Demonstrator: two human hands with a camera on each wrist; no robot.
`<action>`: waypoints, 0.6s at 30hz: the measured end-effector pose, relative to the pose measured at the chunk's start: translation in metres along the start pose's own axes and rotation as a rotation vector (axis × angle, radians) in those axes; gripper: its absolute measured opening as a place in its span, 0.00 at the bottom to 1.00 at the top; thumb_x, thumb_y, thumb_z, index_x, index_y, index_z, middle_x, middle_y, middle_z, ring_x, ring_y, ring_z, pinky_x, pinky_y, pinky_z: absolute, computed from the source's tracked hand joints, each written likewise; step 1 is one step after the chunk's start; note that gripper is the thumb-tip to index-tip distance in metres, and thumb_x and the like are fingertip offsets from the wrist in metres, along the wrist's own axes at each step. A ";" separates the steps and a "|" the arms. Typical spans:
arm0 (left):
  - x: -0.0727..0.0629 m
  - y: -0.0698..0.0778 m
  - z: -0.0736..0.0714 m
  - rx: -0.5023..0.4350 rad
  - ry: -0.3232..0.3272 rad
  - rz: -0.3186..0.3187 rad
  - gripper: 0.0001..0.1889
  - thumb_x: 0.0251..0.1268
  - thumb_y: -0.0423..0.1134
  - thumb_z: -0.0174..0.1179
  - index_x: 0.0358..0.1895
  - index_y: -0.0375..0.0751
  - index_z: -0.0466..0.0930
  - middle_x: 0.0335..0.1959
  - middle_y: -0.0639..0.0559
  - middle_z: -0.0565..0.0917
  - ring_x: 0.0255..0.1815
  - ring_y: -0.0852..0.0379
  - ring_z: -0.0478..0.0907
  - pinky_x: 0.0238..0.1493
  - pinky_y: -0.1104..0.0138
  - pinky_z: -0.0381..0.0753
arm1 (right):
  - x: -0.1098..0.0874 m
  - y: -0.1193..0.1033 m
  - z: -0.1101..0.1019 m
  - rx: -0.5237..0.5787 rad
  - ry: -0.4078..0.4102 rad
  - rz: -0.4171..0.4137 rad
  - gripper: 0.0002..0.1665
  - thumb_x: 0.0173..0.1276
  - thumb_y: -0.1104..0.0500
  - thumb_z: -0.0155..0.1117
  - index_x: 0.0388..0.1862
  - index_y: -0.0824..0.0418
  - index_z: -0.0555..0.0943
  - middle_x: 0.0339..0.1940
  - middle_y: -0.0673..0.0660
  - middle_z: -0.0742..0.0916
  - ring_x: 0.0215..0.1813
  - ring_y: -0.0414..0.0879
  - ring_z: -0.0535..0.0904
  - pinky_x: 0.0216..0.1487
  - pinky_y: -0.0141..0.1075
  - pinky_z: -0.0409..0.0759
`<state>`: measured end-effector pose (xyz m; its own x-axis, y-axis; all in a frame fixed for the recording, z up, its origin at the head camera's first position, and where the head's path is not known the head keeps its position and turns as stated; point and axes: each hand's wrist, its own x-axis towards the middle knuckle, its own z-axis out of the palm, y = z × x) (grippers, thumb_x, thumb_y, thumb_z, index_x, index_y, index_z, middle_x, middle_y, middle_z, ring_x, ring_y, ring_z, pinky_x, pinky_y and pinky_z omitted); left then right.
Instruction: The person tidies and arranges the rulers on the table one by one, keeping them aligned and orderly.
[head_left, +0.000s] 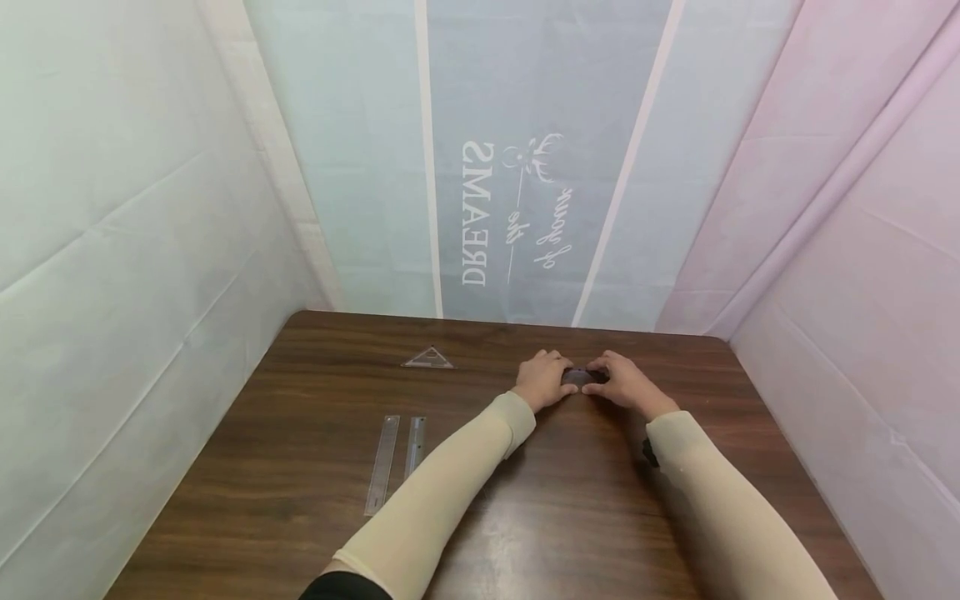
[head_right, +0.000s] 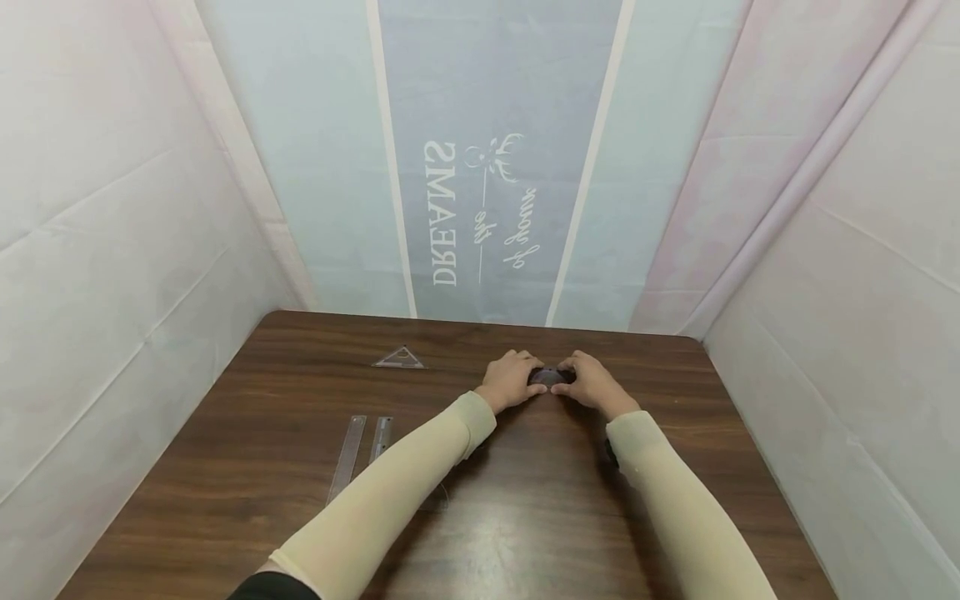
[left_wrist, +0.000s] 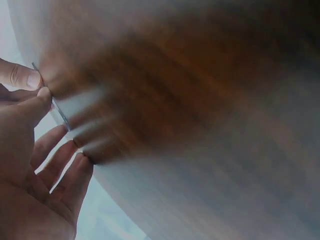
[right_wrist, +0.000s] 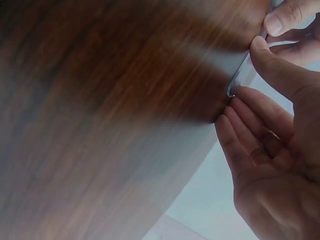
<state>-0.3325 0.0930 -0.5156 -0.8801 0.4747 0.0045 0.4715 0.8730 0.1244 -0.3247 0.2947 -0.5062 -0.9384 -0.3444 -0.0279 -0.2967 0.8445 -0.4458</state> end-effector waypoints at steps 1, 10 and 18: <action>0.000 0.001 -0.001 0.004 -0.001 -0.004 0.29 0.77 0.65 0.61 0.74 0.61 0.78 0.68 0.62 0.81 0.64 0.59 0.76 0.54 0.62 0.85 | 0.000 0.000 0.000 0.004 0.003 0.003 0.28 0.71 0.55 0.79 0.62 0.72 0.85 0.51 0.64 0.84 0.55 0.60 0.82 0.61 0.59 0.80; 0.003 0.001 0.000 0.013 0.017 -0.014 0.25 0.77 0.63 0.63 0.72 0.62 0.81 0.65 0.62 0.83 0.63 0.60 0.78 0.56 0.62 0.85 | 0.003 0.001 0.004 0.000 0.023 0.017 0.25 0.71 0.56 0.79 0.60 0.71 0.86 0.50 0.63 0.84 0.54 0.60 0.82 0.61 0.59 0.80; 0.004 0.002 0.004 0.007 0.040 -0.012 0.24 0.76 0.62 0.64 0.69 0.62 0.83 0.63 0.61 0.84 0.61 0.59 0.79 0.55 0.62 0.85 | 0.001 0.002 0.006 -0.006 0.039 0.016 0.24 0.71 0.56 0.79 0.59 0.70 0.87 0.50 0.63 0.85 0.54 0.60 0.82 0.60 0.59 0.80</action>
<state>-0.3346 0.0968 -0.5188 -0.8873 0.4592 0.0428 0.4609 0.8796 0.1175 -0.3250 0.2937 -0.5125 -0.9492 -0.3146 0.0003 -0.2826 0.8522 -0.4403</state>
